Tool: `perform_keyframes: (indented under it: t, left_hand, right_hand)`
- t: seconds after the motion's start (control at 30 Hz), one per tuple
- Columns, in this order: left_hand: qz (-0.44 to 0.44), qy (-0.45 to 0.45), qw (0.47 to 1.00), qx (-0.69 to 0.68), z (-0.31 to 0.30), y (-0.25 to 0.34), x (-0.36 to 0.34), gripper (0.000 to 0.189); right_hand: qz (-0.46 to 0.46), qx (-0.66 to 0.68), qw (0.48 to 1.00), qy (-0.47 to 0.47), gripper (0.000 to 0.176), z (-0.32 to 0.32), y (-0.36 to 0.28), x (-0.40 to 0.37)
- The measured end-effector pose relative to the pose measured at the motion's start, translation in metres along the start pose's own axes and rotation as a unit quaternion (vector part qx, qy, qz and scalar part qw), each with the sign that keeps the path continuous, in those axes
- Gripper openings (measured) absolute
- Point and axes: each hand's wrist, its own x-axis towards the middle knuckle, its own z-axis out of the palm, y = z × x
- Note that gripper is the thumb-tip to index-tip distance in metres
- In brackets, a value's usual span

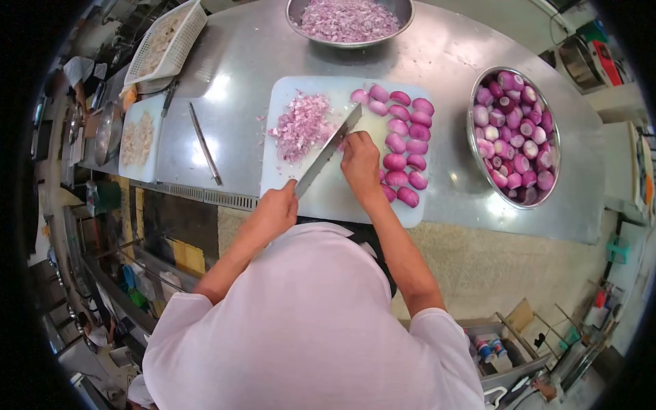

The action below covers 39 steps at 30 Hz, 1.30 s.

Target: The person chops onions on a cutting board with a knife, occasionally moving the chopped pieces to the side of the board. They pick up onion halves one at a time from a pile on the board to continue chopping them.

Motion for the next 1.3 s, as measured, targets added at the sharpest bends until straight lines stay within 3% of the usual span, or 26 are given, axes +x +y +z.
perform_keyframes:
  t: [0.1, 0.27, 0.4, 0.47, 0.87, 1.3]
  left_hand:
    - [-0.004, -0.003, 1.0, 0.009, -0.003, -0.005, -0.001, 0.02]
    - [-0.023, 0.015, 1.0, -0.006, -0.005, -0.01, -0.006, 0.02]
    - [0.004, 0.057, 0.998, 0.005, -0.003, -0.012, -0.006, 0.014]
    - [-0.021, 0.042, 0.999, -0.015, -0.005, -0.006, -0.018, 0.029]
    - [0.007, 0.029, 0.999, 0.015, 0.006, -0.013, -0.019, 0.018]
    - [0.039, 0.027, 0.999, -0.005, 0.013, -0.016, -0.014, 0.021]
  right_hand:
    - [0.003, 0.003, 1.0, 0.003, 0.012, -0.002, 0.0, -0.004]
    - [-0.082, -0.032, 0.996, -0.002, 0.012, -0.006, 0.005, 0.0]
    - [-0.033, -0.048, 0.997, -0.047, 0.013, -0.009, 0.0, 0.0]
    - [-0.014, -0.037, 0.998, -0.049, 0.012, -0.003, 0.0, -0.003]
    - [-0.002, -0.028, 0.999, -0.031, 0.01, -0.004, 0.0, -0.009]
    - [-0.01, -0.027, 1.0, -0.003, 0.008, -0.006, 0.005, -0.011]
